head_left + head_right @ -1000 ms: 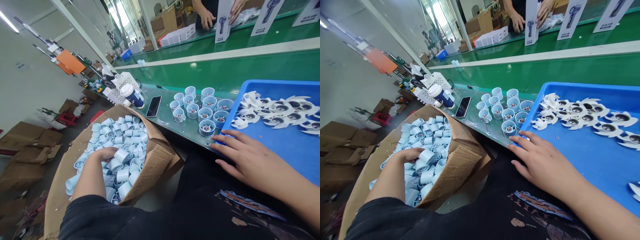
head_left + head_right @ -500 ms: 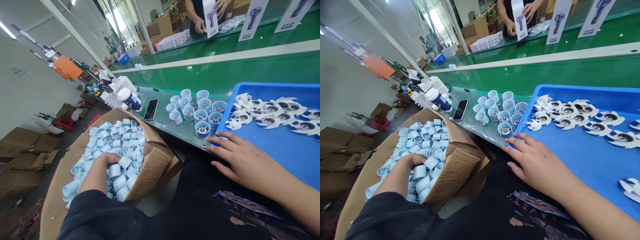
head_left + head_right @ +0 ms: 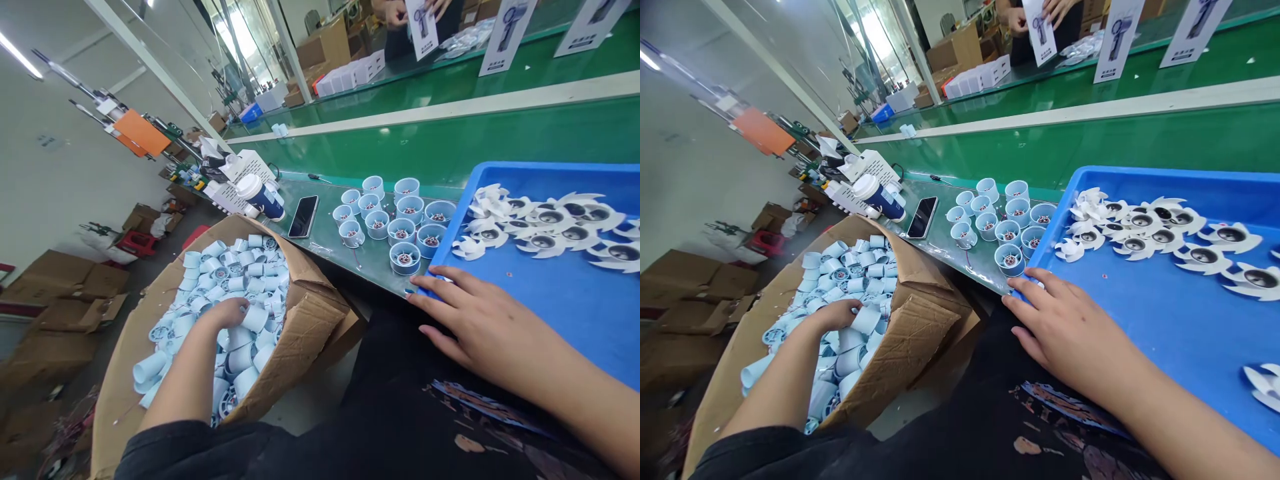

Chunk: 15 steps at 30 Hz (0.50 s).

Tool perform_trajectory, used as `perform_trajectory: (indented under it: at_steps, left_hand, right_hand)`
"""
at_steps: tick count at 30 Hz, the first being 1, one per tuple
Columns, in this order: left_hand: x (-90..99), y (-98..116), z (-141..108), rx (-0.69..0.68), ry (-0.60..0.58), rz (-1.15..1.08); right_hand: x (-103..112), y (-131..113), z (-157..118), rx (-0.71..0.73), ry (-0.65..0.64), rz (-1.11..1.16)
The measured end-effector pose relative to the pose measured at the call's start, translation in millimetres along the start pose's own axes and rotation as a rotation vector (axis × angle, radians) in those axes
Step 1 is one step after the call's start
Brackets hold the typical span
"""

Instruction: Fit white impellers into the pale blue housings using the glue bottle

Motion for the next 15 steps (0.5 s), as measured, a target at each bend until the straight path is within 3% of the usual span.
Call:
perform_trajectory:
  at_steps: [6,12,15]
  left_hand:
    - [5.7,13.6,-5.0,-0.017,0.019,0.078]
    - [63.5,-5.7,-17.4,0.011,0.202,0.080]
    - [83.4,-5.5,-18.6,-0.025,0.291,0.085]
  right_hand:
    - [2.7,-0.7,-0.3,0.011,0.014,-0.017]
    - [3.4,-1.4,-2.2,0.019,0.010,-0.008]
    - [2.6,-1.3,-3.0,0.015,0.001,0.002]
Point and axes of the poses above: each hand's wrist, its own z-axis towards the middle knuckle, its own x-axis out of the back of the hand, y = z × x, the point moved 7 cm from there along z, towards the middle knuckle, and after that the axes turned 7 degrees about -y, right-handed, at the moved point
